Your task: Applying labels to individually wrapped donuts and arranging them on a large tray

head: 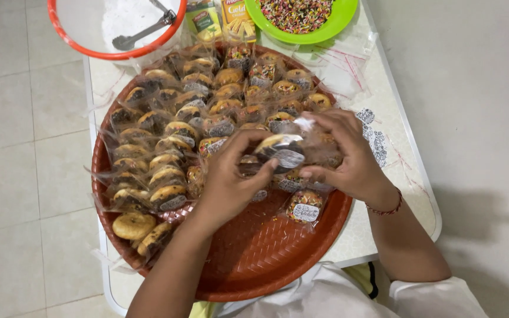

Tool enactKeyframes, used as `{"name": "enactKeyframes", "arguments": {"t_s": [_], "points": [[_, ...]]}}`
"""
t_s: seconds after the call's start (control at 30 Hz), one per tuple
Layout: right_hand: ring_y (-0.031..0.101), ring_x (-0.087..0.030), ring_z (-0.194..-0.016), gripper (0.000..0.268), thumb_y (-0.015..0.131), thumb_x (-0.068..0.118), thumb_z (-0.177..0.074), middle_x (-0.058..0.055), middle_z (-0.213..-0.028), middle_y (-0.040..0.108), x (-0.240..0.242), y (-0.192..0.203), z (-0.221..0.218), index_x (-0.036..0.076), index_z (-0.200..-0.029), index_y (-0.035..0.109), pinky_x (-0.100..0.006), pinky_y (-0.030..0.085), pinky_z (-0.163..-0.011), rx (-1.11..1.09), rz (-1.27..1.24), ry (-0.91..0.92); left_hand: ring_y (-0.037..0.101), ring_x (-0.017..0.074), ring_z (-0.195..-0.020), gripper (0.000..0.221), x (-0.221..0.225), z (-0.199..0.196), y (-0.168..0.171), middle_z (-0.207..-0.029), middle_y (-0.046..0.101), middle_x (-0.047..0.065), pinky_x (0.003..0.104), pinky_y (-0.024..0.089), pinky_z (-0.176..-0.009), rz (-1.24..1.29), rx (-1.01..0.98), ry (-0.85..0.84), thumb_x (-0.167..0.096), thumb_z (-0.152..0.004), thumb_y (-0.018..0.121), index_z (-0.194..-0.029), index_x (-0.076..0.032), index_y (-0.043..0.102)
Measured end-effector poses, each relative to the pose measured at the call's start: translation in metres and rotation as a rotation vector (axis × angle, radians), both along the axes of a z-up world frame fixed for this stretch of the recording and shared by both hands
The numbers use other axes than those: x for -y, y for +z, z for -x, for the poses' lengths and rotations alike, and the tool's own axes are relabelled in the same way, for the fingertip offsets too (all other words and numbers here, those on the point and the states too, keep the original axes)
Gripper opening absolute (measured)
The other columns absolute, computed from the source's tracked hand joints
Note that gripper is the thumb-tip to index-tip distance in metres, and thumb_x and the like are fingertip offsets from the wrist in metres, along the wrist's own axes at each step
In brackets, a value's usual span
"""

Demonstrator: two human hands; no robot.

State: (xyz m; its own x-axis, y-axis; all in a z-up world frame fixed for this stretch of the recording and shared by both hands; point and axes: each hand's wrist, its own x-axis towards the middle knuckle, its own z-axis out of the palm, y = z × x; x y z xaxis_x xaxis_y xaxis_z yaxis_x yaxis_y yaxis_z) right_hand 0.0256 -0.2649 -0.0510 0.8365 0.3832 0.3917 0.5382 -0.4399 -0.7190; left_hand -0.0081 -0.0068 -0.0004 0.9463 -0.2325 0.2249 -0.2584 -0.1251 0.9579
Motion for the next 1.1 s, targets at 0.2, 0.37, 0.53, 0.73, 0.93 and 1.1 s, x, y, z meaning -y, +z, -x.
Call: {"name": "enactKeyframes", "arguments": {"t_s": [0.2,0.37,0.53,0.73,0.93,1.1], "points": [[0.06,-0.03,-0.113,0.037,0.08,0.026,-0.091,-0.012,-0.113,0.069,-0.009,0.043,0.015,0.002,-0.117,0.069,-0.046,0.038,-0.109,0.165,0.038,-0.117,0.051,0.0391,-0.138,0.082,0.008,0.035,0.034,-0.151,0.044,0.026,0.052,0.05,-0.12,-0.503,0.313,0.105,-0.015,-0.097,0.077,-0.157,-0.004,0.023],[0.06,-0.02,-0.096,0.036,0.08,0.002,-0.093,-0.013,-0.109,0.06,-0.037,0.074,0.023,-0.003,-0.123,0.062,-0.029,0.052,-0.089,-0.016,-0.109,-0.076,0.063,0.0339,-0.106,0.033,-0.001,0.107,0.057,-0.119,0.058,0.017,0.043,0.055,-0.088,-0.417,0.338,0.013,-0.023,-0.104,0.061,-0.129,-0.002,0.057],[0.062,-0.017,-0.086,0.035,0.076,0.005,-0.095,-0.009,-0.103,0.065,-0.088,0.078,0.021,0.005,-0.127,0.062,-0.024,0.059,-0.07,0.048,0.084,0.162,0.057,0.0269,-0.082,0.02,-0.044,0.153,0.027,-0.091,0.068,0.007,0.037,0.048,-0.062,-0.641,0.331,0.15,-0.027,-0.095,0.075,-0.1,-0.008,0.072],[0.072,-0.018,-0.08,0.041,0.073,0.0,-0.092,-0.016,-0.114,0.067,-0.162,0.074,0.033,0.002,-0.127,0.054,-0.021,0.066,-0.065,-0.013,0.182,0.514,0.044,0.0396,-0.115,0.067,-0.085,0.191,-0.021,-0.137,0.051,0.007,0.052,0.036,-0.097,-1.162,0.005,0.562,-0.059,-0.076,0.077,-0.128,-0.023,0.057],[0.06,-0.025,-0.089,0.047,0.084,0.029,-0.084,-0.008,-0.092,0.069,-0.2,0.043,0.039,0.005,-0.118,0.061,-0.04,0.049,-0.08,0.382,0.576,0.48,0.047,0.0313,-0.123,0.02,-0.083,0.172,-0.046,-0.13,0.062,0.002,0.046,0.025,-0.09,-1.293,0.281,0.845,-0.012,-0.095,0.072,-0.087,-0.029,0.065],[0.048,-0.027,-0.111,0.023,0.077,0.017,-0.08,-0.005,-0.12,0.062,-0.224,0.014,0.038,0.012,-0.101,0.07,-0.038,0.042,-0.081,0.568,0.82,0.461,0.053,0.0286,-0.123,0.023,-0.082,0.17,-0.033,-0.118,0.064,-0.003,0.048,0.023,-0.101,-1.141,0.351,0.833,-0.019,-0.097,0.076,-0.078,-0.025,0.065]]}}
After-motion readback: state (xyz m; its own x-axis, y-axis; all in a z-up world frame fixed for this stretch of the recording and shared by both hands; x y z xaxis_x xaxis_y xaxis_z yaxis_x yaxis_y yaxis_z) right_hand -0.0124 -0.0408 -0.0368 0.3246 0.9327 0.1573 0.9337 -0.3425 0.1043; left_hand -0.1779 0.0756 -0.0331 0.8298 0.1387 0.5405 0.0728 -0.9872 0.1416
